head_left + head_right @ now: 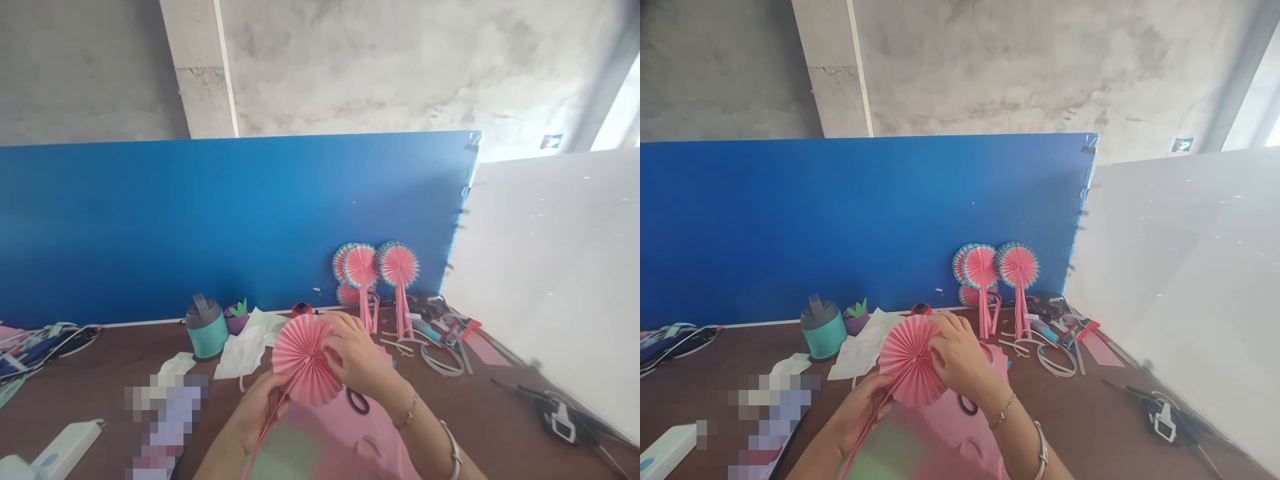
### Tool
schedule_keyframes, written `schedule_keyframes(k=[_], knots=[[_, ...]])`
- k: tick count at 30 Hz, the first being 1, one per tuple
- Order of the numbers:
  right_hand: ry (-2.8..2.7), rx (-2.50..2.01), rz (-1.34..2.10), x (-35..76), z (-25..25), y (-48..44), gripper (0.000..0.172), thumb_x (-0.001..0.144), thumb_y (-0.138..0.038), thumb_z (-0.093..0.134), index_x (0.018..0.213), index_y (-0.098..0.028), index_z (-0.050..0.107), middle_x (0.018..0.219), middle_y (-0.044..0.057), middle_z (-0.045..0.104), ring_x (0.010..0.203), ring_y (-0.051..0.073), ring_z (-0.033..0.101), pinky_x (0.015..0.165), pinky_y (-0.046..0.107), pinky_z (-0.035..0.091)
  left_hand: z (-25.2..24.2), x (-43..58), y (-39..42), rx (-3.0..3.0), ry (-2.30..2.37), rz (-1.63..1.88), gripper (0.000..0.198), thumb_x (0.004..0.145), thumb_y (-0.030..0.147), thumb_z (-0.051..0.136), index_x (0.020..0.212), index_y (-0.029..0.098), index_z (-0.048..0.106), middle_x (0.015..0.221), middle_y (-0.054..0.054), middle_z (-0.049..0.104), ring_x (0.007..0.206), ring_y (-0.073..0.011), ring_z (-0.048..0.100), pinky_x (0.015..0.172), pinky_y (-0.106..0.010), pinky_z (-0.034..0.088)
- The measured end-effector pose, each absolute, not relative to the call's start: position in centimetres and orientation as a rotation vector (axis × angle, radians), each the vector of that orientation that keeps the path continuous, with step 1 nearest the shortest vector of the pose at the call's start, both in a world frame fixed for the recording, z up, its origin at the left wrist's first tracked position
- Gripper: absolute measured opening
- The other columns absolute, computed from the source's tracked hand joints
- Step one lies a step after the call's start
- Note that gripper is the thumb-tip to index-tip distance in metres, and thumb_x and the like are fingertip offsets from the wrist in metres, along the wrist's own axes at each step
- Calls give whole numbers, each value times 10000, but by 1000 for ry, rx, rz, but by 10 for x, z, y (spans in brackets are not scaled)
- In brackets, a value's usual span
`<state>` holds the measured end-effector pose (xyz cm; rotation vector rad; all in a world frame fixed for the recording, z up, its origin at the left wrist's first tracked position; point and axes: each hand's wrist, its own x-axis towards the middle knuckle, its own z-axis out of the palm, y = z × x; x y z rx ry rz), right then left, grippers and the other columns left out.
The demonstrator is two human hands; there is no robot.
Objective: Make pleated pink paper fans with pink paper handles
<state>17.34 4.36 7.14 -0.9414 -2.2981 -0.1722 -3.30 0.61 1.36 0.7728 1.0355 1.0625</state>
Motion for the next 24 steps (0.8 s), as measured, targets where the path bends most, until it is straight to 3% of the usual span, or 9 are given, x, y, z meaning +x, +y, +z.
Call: schedule_keyframes(k=[5,9,13,17,20,22,24], knots=[[-2210,-997,-265,189,68,59,197,785,-45,488,737,-188,615,1239,81,551,1171,248,442,933,417,368,15,-35,7,773,1018,1089,166,701,318,615,689,185,517,519,62,467,350,-36,323,337,-166,160],[-1989,-1159,-204,199,66,69,200,815,-89,474,739,-185,632,1089,93,621,1041,253,529,852,409,382,17,-33,9,756,1029,1216,214,706,363,636,682,181,526,494,60,474,371,-49,354,357,-168,223],[-1864,-1180,305,186,72,59,187,828,-176,474,822,-179,660,857,59,669,817,199,595,717,319,436,17,-27,7,815,1071,1407,293,711,457,641,696,184,538,485,41,523,428,-82,427,442,-195,351],[-1825,-1164,927,155,72,35,261,792,-213,520,1005,-216,671,861,30,684,755,170,615,671,282,469,11,-18,1,990,1230,1509,328,713,501,648,765,182,595,557,5,585,502,-129,510,546,-253,440],[-1810,-1025,1141,136,62,22,543,710,-208,639,1241,-275,543,1043,27,658,922,186,605,787,304,474,6,-12,-4,1298,1254,1561,423,754,462,627,1083,196,618,908,-94,666,815,-220,622,708,-312,498],[-1762,-984,1241,128,55,20,503,702,-238,668,1195,-254,568,1013,25,659,934,200,600,805,324,473,3,-10,-7,1552,1217,1564,516,780,407,613,1261,236,539,1225,-132,563,1128,-280,532,894,-372,461],[-1654,-963,1327,126,50,23,349,748,-312,644,1081,-209,621,917,28,667,880,208,609,783,337,479,0,-10,-8,1755,1220,1515,508,801,356,595,1296,269,525,1360,-126,459,1267,-308,414,1009,-428,377]])
